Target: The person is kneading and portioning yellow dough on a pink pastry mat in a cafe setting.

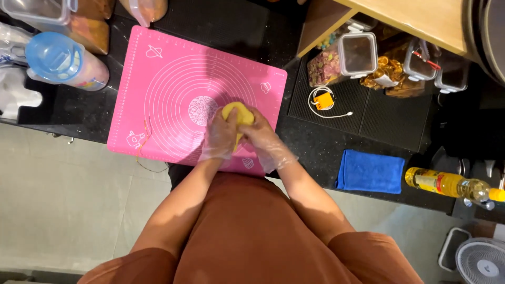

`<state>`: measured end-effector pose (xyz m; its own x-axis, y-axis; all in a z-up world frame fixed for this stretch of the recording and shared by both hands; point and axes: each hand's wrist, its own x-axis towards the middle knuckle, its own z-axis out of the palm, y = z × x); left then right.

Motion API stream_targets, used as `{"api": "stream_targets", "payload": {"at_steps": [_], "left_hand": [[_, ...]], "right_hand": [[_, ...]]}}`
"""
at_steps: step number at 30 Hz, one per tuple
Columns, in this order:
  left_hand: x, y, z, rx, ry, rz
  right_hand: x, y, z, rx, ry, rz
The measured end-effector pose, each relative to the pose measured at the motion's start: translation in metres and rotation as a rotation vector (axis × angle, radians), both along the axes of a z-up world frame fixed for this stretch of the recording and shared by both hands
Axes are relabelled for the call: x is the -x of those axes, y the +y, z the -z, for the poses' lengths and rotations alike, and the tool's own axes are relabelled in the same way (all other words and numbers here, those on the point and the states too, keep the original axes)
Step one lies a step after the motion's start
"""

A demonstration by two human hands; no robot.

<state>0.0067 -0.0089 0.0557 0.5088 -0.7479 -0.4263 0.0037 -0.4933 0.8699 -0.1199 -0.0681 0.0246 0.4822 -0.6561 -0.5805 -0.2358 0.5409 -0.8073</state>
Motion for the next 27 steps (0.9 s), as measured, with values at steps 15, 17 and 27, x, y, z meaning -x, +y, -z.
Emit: {"api": "stream_targets", "payload": {"at_steps": [15, 17, 27], "left_hand": [[-0.015, -0.014, 0.045, -0.077, -0.508, 0.312], [-0.017, -0.012, 0.048, -0.065, -0.548, 0.352], [-0.039, -0.021, 0.031, -0.064, -0.607, 0.304]], "right_hand": [[0.023, 0.037, -0.01, 0.026, -0.041, 0.138], [0.032, 0.045, -0.013, 0.106, -0.127, 0.096], [0.04, 0.051, -0.019, -0.174, -0.343, 0.222]]}}
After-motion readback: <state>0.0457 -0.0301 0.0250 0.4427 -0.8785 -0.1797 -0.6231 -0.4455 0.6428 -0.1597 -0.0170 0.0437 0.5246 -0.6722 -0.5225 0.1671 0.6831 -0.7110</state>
